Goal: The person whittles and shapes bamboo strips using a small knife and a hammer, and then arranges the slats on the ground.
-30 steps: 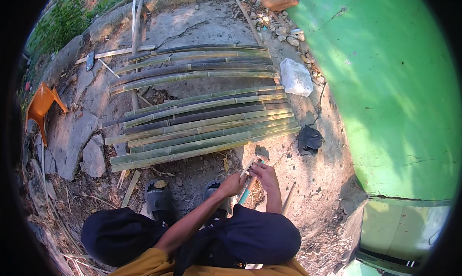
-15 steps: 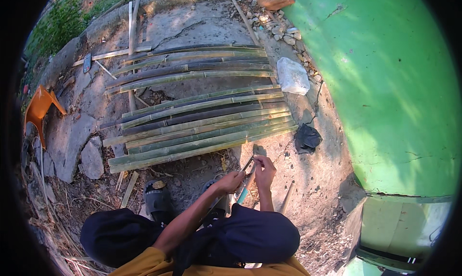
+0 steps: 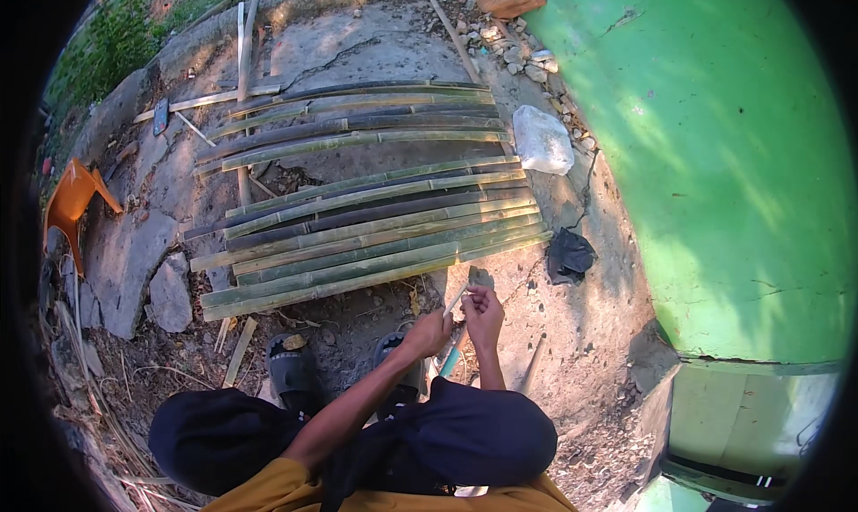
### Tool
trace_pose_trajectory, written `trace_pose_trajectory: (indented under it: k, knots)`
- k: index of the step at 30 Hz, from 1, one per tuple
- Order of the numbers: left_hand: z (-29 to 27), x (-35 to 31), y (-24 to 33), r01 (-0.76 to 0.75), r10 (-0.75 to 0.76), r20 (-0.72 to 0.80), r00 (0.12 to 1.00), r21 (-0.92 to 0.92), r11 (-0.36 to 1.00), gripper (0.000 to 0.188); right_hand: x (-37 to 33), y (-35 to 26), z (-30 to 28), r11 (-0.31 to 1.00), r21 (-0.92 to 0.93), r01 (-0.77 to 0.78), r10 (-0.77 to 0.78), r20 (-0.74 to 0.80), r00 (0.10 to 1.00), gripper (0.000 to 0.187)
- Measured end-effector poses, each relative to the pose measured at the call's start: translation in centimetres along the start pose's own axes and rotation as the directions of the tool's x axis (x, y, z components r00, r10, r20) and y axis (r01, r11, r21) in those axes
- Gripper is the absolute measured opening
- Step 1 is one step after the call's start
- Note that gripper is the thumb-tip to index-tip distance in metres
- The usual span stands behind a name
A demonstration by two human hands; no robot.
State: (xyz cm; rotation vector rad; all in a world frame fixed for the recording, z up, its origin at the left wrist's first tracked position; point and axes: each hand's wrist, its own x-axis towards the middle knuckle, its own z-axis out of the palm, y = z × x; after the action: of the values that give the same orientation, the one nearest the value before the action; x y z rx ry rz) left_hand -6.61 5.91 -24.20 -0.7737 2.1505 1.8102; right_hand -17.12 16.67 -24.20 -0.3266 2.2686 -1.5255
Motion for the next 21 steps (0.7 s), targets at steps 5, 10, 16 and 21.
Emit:
trace_pose_trajectory:
  k: [5,10,16,21]
  knots:
    - [-0.2,-0.3,-0.3,-0.033,0.033,0.013,0.999,-0.012,0.999,0.047,0.2,-0.3,0.1,0.980,0.175,-0.094,0.095,0.002,0.995,0.026]
    - [0.6,0.4,-2.3,-0.031,0.031,0.041,0.999,0.017,0.999,0.049,0.3,0.1,-0.3,0.997,-0.066,-0.042,0.048,0.081,0.996,0.031]
    - [1.2,0.0,0.0,-0.045,0.053,0.114,0.992,-0.069,0.997,0.050,1.4,3.7,-3.1,0.951,-0.281,0.128,-0.128,0.020,0.992,0.026]
    - [2.2,1.0,-2.3,-0.068,0.069,0.081,0.994,-0.019,0.997,0.051,0.6,0.7,-2.0,0.970,-0.215,0.113,-0.103,0.056,0.993,0.027]
